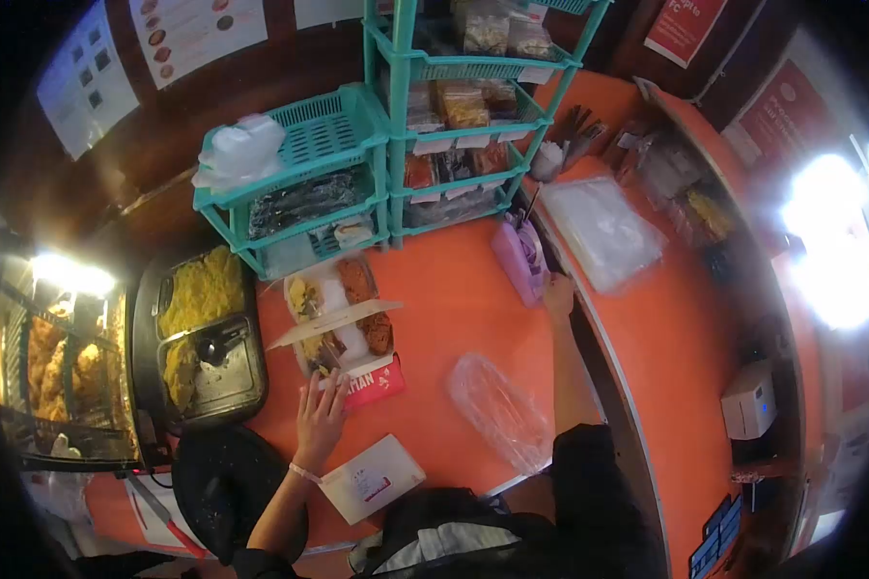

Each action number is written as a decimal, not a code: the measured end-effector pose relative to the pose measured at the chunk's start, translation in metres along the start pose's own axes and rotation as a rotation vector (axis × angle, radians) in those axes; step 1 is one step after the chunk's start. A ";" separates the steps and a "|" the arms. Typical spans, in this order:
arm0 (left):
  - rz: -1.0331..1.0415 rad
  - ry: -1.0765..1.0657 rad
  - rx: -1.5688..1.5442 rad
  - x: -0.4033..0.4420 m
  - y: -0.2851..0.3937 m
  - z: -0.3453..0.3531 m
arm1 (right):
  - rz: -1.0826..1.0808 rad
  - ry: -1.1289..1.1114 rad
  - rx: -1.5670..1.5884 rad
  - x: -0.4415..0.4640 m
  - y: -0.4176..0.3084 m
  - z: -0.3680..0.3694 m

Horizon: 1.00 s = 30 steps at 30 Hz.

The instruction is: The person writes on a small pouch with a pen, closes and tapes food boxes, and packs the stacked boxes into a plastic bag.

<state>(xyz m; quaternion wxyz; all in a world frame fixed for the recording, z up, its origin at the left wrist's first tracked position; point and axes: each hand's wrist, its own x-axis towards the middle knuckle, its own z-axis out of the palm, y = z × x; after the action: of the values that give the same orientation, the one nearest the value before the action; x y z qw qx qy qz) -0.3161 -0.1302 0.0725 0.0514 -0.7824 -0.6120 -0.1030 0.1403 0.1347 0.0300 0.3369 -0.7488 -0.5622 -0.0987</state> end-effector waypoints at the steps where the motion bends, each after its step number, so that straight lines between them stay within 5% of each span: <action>1: -0.001 -0.003 -0.012 0.000 0.000 -0.001 | 0.016 -0.168 0.074 0.008 0.009 0.001; 2: -0.004 -0.011 -0.025 0.000 0.001 -0.002 | 0.032 -0.339 0.146 0.014 0.017 0.003; 5: 0.000 -0.013 -0.040 -0.001 -0.001 0.002 | 0.269 -0.278 0.474 0.012 0.056 0.048; 8: -0.015 -0.019 -0.043 -0.001 0.002 -0.001 | 0.558 -0.511 0.817 0.012 0.034 0.002; 11: -0.018 -0.010 -0.078 0.000 0.002 -0.001 | 0.730 -0.313 1.003 -0.020 0.033 -0.017; 15: -0.021 -0.034 -0.036 0.002 0.007 -0.008 | 0.718 -0.255 0.887 -0.048 0.066 0.013; 18: -0.078 -0.005 -0.024 0.000 0.013 -0.010 | 0.646 -0.015 0.823 -0.049 0.064 0.054; 21: -0.136 0.033 0.012 -0.001 0.024 -0.004 | 0.814 -0.246 0.420 -0.078 0.184 0.112; 24: -0.209 0.051 -0.037 -0.008 0.044 -0.009 | 0.925 -0.206 0.943 -0.096 0.009 -0.025; 26: -0.260 0.020 -0.096 0.001 0.059 -0.018 | 0.677 -0.410 1.097 -0.141 -0.052 -0.040; 28: -0.290 0.047 -0.079 0.000 0.070 -0.009 | 0.246 -0.519 0.872 -0.184 -0.130 -0.060; 30: -0.321 0.109 -0.092 0.002 0.080 -0.008 | 0.180 -0.612 1.134 -0.215 -0.185 -0.074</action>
<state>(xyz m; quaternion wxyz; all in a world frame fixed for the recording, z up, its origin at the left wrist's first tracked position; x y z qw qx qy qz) -0.2389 -0.1497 0.0842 0.0316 -0.6694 -0.7201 -0.1799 -0.0853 -0.0512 0.0455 0.5113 -0.4932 -0.5328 0.4599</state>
